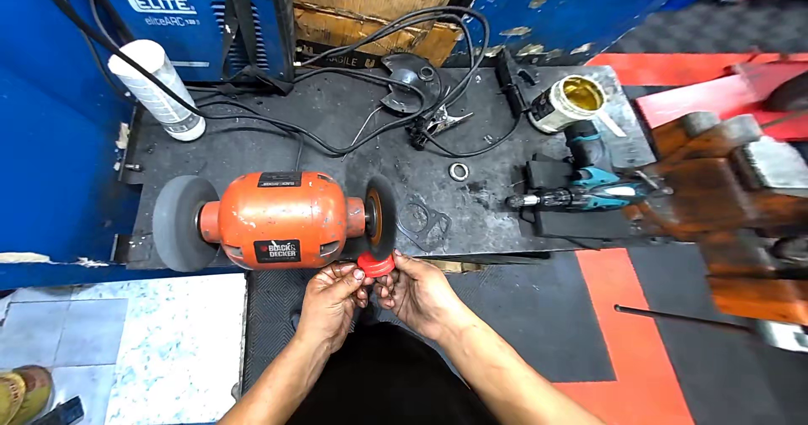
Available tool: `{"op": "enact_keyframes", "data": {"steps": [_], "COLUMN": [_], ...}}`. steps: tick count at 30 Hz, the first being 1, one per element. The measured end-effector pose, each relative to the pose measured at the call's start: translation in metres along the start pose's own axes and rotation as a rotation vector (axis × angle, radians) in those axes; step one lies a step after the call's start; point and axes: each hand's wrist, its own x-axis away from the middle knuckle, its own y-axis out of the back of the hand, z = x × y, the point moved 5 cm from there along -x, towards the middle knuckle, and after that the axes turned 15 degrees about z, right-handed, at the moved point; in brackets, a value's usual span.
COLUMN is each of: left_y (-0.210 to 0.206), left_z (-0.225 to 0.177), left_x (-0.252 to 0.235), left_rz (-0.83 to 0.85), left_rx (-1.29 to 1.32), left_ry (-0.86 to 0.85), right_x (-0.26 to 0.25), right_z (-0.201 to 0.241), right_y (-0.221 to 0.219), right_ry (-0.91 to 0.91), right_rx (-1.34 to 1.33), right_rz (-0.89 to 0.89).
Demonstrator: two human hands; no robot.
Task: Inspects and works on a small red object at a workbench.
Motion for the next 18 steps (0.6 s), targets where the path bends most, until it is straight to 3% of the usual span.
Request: {"op": "enact_keyframes", "data": {"steps": [12,18], "left_y": [-0.006,-0.008], "left_z": [-0.005,-0.013], "left_x": [0.007,0.036], "left_rz": [-0.017,0.314], "left_rx": [-0.062,-0.319], "left_ry": [-0.041,-0.192], "right_x": [0.002,0.037], "right_z": [-0.005,-0.008], "right_y": [-0.003,-0.002], "right_ry": [-0.024,0.085], "right_rx": [-0.053,0.193], "right_rz": [0.071,0.425]}}
